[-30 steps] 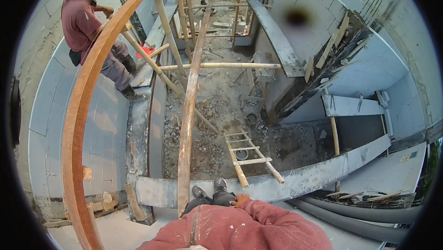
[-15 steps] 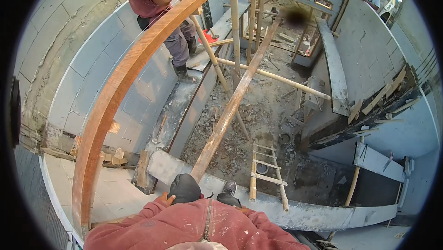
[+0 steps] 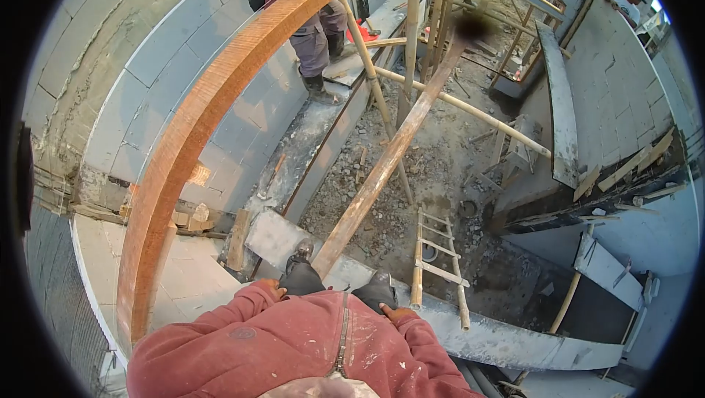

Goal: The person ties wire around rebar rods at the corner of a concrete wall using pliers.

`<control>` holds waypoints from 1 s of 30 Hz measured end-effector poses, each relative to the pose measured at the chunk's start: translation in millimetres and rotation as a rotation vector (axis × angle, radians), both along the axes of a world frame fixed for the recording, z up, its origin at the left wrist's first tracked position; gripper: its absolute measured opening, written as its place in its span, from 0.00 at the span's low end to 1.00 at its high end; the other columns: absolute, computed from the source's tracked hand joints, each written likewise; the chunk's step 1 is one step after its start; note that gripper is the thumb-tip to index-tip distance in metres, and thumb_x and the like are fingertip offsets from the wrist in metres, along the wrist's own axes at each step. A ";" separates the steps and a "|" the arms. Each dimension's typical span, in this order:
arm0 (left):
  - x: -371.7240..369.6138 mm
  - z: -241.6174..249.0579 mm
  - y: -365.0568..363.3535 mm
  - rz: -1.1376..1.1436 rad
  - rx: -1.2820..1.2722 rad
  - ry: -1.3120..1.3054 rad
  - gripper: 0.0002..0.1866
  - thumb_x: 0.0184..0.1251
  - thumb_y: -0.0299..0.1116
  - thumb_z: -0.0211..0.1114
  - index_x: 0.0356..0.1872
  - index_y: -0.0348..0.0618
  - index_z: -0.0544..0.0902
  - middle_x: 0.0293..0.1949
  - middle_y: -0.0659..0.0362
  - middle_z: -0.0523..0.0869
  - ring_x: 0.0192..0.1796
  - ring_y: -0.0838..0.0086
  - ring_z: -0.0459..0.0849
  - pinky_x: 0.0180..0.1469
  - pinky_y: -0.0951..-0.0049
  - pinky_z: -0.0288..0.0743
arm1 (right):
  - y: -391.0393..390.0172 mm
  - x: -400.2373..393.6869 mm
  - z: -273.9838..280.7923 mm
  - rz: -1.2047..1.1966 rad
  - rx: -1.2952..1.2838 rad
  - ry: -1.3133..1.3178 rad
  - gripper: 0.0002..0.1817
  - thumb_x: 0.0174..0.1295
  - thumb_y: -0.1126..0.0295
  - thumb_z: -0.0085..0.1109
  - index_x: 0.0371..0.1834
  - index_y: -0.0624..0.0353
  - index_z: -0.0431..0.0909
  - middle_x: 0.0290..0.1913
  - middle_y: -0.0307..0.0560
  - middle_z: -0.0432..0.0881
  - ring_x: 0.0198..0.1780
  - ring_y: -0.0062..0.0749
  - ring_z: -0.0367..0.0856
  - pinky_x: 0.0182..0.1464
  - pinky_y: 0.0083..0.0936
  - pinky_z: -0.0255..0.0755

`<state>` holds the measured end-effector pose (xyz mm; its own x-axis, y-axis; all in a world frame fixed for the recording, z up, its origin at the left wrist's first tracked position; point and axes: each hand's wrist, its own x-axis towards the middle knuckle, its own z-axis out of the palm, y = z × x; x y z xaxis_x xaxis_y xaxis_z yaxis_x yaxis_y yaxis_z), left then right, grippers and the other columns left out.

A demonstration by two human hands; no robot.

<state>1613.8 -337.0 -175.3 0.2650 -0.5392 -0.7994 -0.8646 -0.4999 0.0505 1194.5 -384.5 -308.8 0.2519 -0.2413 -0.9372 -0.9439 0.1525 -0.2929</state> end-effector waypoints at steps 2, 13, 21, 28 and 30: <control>6.7 2.1 1.2 0.028 -0.033 -0.009 0.25 0.60 0.55 0.58 0.44 0.41 0.81 0.44 0.43 0.82 0.50 0.50 0.79 0.54 0.61 0.71 | -10.2 14.7 37.7 -0.008 0.040 0.049 0.46 0.53 0.24 0.29 0.53 0.51 0.78 0.54 0.67 0.75 0.59 0.59 0.70 0.60 0.40 0.62; 23.7 1.0 7.1 0.082 -0.214 0.125 0.30 0.59 0.54 0.60 0.56 0.44 0.73 0.52 0.42 0.77 0.54 0.49 0.76 0.57 0.58 0.68 | 24.5 13.5 -69.2 -0.077 -0.126 -0.183 0.47 0.53 0.29 0.41 0.69 0.52 0.60 0.67 0.70 0.58 0.70 0.54 0.56 0.69 0.31 0.52; 75.3 -76.4 12.5 -0.122 -0.016 0.315 0.32 0.62 0.59 0.53 0.60 0.49 0.73 0.60 0.44 0.72 0.63 0.51 0.68 0.65 0.60 0.60 | 18.8 56.4 -81.2 -0.662 0.077 -0.169 0.63 0.44 0.29 0.54 0.71 0.71 0.44 0.68 0.68 0.58 0.71 0.52 0.55 0.70 0.29 0.50; 107.7 -138.8 -44.4 0.029 0.584 0.196 0.48 0.51 0.71 0.54 0.68 0.51 0.62 0.69 0.44 0.59 0.70 0.50 0.57 0.70 0.58 0.50 | 10.0 130.4 -67.9 -0.411 0.151 0.068 0.69 0.36 0.25 0.56 0.72 0.65 0.41 0.72 0.66 0.48 0.74 0.52 0.45 0.72 0.31 0.45; 96.8 -150.1 -46.4 -0.009 0.529 0.094 0.49 0.50 0.72 0.54 0.69 0.51 0.60 0.69 0.45 0.58 0.70 0.50 0.55 0.70 0.57 0.49 | -5.8 154.6 -37.5 -0.372 0.185 0.156 0.72 0.31 0.21 0.55 0.74 0.58 0.38 0.73 0.64 0.40 0.75 0.53 0.39 0.73 0.34 0.41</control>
<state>1710.7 -383.4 -325.4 0.1770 -0.0581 -0.9825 -0.8727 -0.4709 -0.1293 1349.2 -390.2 -346.3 0.0320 -0.1132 -0.9931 -0.8455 0.5267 -0.0873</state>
